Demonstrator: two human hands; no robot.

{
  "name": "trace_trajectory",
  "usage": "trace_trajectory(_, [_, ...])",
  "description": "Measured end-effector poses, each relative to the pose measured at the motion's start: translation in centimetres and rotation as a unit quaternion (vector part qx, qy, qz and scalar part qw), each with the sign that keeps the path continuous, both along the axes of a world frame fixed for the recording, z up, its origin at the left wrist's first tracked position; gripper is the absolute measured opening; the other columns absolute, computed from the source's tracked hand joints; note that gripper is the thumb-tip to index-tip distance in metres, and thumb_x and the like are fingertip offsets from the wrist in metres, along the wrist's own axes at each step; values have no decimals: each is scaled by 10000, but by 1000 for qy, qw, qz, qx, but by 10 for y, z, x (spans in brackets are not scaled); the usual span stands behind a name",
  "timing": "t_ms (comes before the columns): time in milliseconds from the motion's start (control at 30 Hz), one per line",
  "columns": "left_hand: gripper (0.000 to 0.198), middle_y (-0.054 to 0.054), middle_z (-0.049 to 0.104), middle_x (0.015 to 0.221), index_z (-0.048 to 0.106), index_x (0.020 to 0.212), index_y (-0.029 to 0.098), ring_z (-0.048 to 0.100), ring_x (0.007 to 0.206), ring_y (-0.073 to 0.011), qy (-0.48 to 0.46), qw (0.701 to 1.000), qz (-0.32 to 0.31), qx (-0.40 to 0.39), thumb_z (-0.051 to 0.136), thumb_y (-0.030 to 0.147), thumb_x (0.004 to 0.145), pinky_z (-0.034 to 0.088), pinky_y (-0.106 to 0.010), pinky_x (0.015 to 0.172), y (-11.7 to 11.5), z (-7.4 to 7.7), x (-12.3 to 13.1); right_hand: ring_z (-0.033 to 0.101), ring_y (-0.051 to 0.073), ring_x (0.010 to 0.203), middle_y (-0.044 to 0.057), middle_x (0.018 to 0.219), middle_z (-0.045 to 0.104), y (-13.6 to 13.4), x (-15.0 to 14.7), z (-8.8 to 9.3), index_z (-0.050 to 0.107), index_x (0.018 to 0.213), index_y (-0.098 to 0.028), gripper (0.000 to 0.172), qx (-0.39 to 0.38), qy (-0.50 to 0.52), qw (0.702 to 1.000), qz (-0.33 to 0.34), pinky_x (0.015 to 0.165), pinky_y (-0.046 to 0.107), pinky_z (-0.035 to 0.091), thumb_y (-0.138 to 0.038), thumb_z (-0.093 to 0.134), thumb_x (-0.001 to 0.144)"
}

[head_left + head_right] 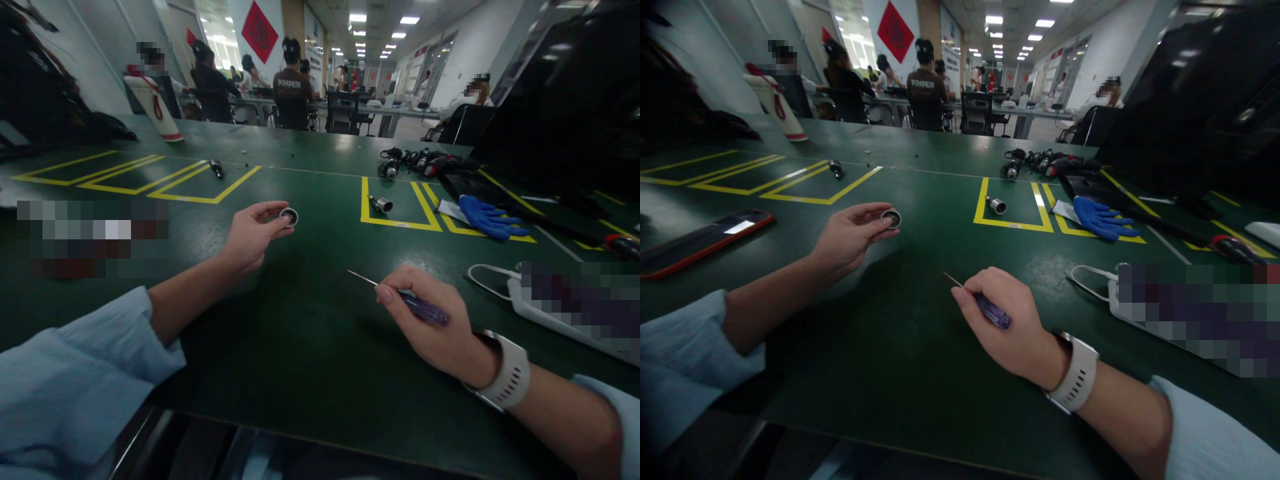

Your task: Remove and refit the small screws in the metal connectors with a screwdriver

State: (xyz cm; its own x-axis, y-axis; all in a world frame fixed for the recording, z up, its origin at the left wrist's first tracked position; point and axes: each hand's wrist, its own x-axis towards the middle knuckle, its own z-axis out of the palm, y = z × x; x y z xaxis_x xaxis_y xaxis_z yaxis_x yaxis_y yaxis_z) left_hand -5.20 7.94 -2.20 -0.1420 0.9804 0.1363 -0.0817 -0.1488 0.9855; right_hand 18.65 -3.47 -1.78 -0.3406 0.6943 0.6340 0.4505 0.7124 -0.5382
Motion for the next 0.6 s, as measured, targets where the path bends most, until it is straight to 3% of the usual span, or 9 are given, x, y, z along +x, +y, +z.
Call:
trace_trajectory(100, [334,-66,672,974,647,946,133,660,839,-173,38,999,9,14,721,116,621,540,-377,837,16,-10,-3,548,121,613,7,688,587,-2,8,0,570,784,-169,93,-19,7,1000,-12,570,259,447,-162,537,871])
trace_trajectory(233, [430,-99,669,1052,612,1048,115,647,914,-183,128,988,-42,79,722,171,637,488,-409,918,34,-20,18,554,125,597,8,677,592,-8,14,3,575,767,-179,114,-39,14,999,-31,551,262,450,-177,534,874])
trace_trajectory(367, [410,-123,655,1115,593,1087,109,612,1026,-207,207,957,-88,184,672,139,686,458,-391,936,57,-18,64,564,133,608,13,683,601,-15,19,6,572,771,-190,117,-42,21,998,-44,566,278,453,-156,528,875])
trace_trajectory(533, [401,-91,664,1122,582,1131,141,549,1102,-221,392,867,-103,288,650,167,737,365,-386,995,81,-7,136,557,126,616,10,681,584,-20,27,4,569,777,-181,116,-41,35,998,-38,576,279,446,-132,524,872])
trace_trajectory(600, [398,-76,667,1121,585,1132,159,521,1126,-231,418,853,-109,294,648,192,741,341,-397,1006,88,-5,162,550,124,611,10,675,576,-20,28,4,568,763,-175,125,-40,39,998,-39,571,278,442,-132,523,871])
